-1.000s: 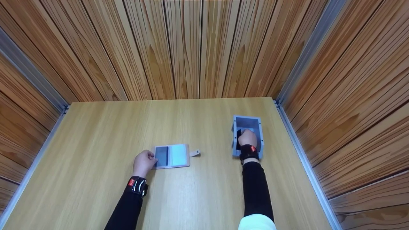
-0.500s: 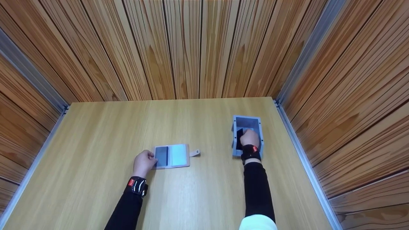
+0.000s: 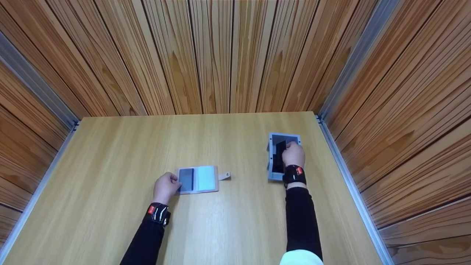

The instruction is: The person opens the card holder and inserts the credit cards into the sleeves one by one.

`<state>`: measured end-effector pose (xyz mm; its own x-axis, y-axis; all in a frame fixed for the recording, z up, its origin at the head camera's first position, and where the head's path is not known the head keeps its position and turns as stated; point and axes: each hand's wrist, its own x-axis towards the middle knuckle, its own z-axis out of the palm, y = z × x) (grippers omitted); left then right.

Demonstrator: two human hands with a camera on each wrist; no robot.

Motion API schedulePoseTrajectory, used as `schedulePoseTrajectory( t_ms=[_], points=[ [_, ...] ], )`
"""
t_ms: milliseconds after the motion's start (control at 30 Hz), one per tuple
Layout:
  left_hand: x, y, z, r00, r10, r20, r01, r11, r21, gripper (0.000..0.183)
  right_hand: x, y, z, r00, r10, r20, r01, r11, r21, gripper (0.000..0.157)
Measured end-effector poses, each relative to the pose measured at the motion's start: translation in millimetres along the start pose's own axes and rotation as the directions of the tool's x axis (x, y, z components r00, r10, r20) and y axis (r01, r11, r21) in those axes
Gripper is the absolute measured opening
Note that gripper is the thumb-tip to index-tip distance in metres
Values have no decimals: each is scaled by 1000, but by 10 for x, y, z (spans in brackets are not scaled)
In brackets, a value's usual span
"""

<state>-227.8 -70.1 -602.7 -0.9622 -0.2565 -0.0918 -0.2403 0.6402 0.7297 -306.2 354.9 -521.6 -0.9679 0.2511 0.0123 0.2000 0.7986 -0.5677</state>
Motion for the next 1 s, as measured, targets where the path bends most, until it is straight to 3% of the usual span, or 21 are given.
schedulePoseTrajectory(
  t_ms=[267, 467, 633, 1000],
  points=[
    [-6, 8, 2, 1000, 4, 1, -4, 1000, 2, 15, -37, -75, -217, 992, -49, -116, 56, 997, 56, 30],
    [0, 11, -2, 1000, 7, -5, -7, 1000, 12, 17, -71, -193, -254, 987, -61, -147, 78, 990, 114, 28],
    [3, 3, 0, 1000, 7, -4, -7, 1000, 11, 16, -103, -342, -178, 991, -46, -125, 66, 984, 165, 29],
    [1, -8, 8, 1000, 6, -7, -7, 1000, -13, 16, -275, -609, 165, 992, -102, -69, 117, 953, 279, 29]
  ],
)
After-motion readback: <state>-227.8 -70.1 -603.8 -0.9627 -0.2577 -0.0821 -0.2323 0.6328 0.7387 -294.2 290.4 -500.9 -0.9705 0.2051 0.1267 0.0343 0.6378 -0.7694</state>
